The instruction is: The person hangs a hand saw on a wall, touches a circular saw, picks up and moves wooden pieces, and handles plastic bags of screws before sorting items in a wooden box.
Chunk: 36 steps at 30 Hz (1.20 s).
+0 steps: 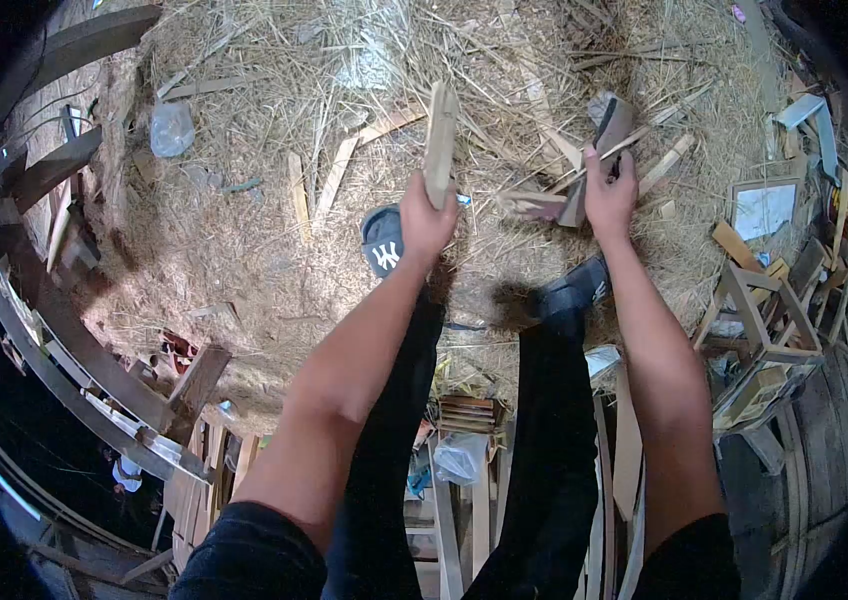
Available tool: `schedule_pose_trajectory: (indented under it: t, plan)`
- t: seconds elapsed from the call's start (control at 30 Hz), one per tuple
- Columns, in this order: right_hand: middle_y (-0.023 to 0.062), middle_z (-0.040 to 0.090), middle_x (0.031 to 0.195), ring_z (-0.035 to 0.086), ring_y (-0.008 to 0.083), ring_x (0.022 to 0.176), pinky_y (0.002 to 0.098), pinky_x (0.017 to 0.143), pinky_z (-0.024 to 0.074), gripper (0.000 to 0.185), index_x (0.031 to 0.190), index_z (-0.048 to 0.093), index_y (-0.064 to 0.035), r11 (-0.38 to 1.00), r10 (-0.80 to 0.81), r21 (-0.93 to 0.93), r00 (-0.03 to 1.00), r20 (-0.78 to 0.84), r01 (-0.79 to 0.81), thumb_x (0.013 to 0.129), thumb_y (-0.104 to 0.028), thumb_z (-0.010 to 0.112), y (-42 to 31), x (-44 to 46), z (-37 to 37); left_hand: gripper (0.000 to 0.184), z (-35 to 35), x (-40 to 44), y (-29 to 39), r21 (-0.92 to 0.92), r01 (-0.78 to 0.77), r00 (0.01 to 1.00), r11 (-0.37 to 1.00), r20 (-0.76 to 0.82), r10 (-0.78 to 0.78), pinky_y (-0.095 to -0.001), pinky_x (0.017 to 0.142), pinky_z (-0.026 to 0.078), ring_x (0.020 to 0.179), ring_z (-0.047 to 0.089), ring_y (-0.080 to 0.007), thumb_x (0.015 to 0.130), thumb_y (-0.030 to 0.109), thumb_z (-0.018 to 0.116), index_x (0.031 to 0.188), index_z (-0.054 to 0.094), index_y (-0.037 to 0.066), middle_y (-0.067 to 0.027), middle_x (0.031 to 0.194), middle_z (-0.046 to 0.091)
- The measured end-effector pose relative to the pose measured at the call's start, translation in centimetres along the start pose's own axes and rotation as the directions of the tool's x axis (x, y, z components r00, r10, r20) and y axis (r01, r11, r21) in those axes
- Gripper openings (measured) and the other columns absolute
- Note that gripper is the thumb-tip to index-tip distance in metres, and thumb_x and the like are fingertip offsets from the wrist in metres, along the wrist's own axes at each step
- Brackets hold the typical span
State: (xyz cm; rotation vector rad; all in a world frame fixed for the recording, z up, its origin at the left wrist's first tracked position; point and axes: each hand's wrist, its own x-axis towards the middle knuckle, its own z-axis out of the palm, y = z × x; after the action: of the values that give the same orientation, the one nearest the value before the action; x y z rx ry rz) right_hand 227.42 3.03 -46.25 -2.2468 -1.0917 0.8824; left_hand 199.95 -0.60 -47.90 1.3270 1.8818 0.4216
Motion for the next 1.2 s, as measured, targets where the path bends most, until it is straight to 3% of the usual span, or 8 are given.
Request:
schedule_pose_trajectory:
  t: [0.1,0.2,0.57,0.8,0.9,1.0,1.07,1.2]
  plan:
    - [0.0235,0.069,0.114,0.067,0.033,0.105,0.0421,0.095,0.0487,0.054,0.125,0.06,0.0053,0.991,0.096,0.082,0.993,0.076,-0.102,0.09,-0.032,0.077,-1.1,0.4,-0.1,0.037,1.4,0.2,2.0,-0.141,-0.004,1.0,0.99,-0.014,0.002,-0.0502,0.074,0.05,0.082,0.065,-0.0444,0.092,0.03,0.071,0.102,0.058,-0.003,-0.0264,0.087,0.065]
    - [0.0241,0.067,0.12,0.065,0.0312,0.11,0.0407,0.097,0.0479,0.06,0.127,0.058,0.008,0.969,0.159,0.18,0.985,0.067,-0.169,0.088,-0.034,0.079,-2.3,-0.2,-0.1,0.04,1.3,0.5,4.2,-0.39,0.297,0.954,0.872,0.158,-0.254,-0.0424,0.072,0.052,0.076,0.068,-0.0301,0.097,0.033,0.067,0.114,0.062,-0.002,-0.0212,0.084,0.07]
    - [0.0332,0.046,0.141,0.049,0.0427,0.13,0.0475,0.111,0.0399,0.109,0.146,0.024,0.0139,0.843,0.491,0.252,0.871,-0.001,-0.475,0.078,-0.045,0.086,-0.3,-3.9,-6.7,0.042,-1.0,-1.9,12.6,-0.248,0.163,0.955,0.955,0.281,-0.09,-0.0388,0.076,0.053,0.085,0.071,-0.0319,0.091,0.03,0.076,0.12,0.063,0.002,-0.0192,0.093,0.072]
    - [0.0234,0.053,0.135,0.062,0.0326,0.112,0.0425,0.086,0.0565,0.101,0.156,0.019,-0.0046,0.714,0.49,0.611,0.868,-0.085,-0.343,0.081,-0.022,0.085,2.5,-7.4,-15.3,0.032,0.6,-5.8,21.8,-0.263,0.021,0.935,0.964,0.348,0.075,-0.04,0.067,0.051,0.075,0.069,-0.0264,0.091,0.027,0.075,0.11,0.063,0.004,-0.0191,0.084,0.068]
    - [0.0215,0.051,0.136,0.062,0.0292,0.111,0.0436,0.08,0.0588,0.096,0.155,0.021,-0.0083,0.701,0.544,0.655,0.806,-0.233,-0.283,0.083,-0.015,0.084,5.3,-8.5,-20.3,0.031,1.0,-7.8,30.8,0.034,-0.066,0.882,0.997,0.469,0.043,-0.0423,0.069,0.053,0.08,0.069,-0.031,0.094,0.026,0.07,0.116,0.062,0.006,-0.0191,0.087,0.068]
    - [0.0197,0.051,0.138,0.059,0.0295,0.116,0.0429,0.086,0.0567,0.098,0.156,0.019,-0.007,0.54,0.728,0.775,0.644,-0.234,-0.329,0.082,-0.015,0.084,-0.1,-8.3,-33.8,0.051,4.5,-10.2,39.4,-0.084,-0.421,0.778,0.903,0.478,0.407,-0.0534,0.078,0.054,0.097,0.066,-0.0429,0.093,0.041,0.068,0.129,0.057,0.008,-0.0232,0.097,0.067]
    - [0.0168,0.049,0.142,0.056,0.0297,0.12,0.0421,0.092,0.055,0.101,0.157,0.019,-0.008,0.404,0.792,0.883,0.575,-0.206,-0.239,0.081,-0.015,0.085,-2.4,-7.9,-43.5,0.063,6.7,-12.2,50.3,-0.027,-0.266,0.755,0.964,0.616,0.226,-0.0522,0.084,0.053,0.1,0.066,-0.0442,0.09,0.05,0.07,0.136,0.055,0.01,-0.0237,0.102,0.069]
    - [0.014,0.045,0.147,0.055,0.0262,0.125,0.0406,0.088,0.0572,0.089,0.154,0.03,-0.0087,0.424,0.782,0.905,0.521,-0.343,-0.041,0.085,-0.034,0.081,-9.4,-7.7,-66.8,0.067,9.1,-18.2,74.8,-0.263,-0.737,0.418,0.623,0.547,0.725,-0.0504,0.088,0.053,0.101,0.067,-0.0445,0.09,0.045,0.074,0.137,0.052,0.003,-0.0262,0.112,0.068]
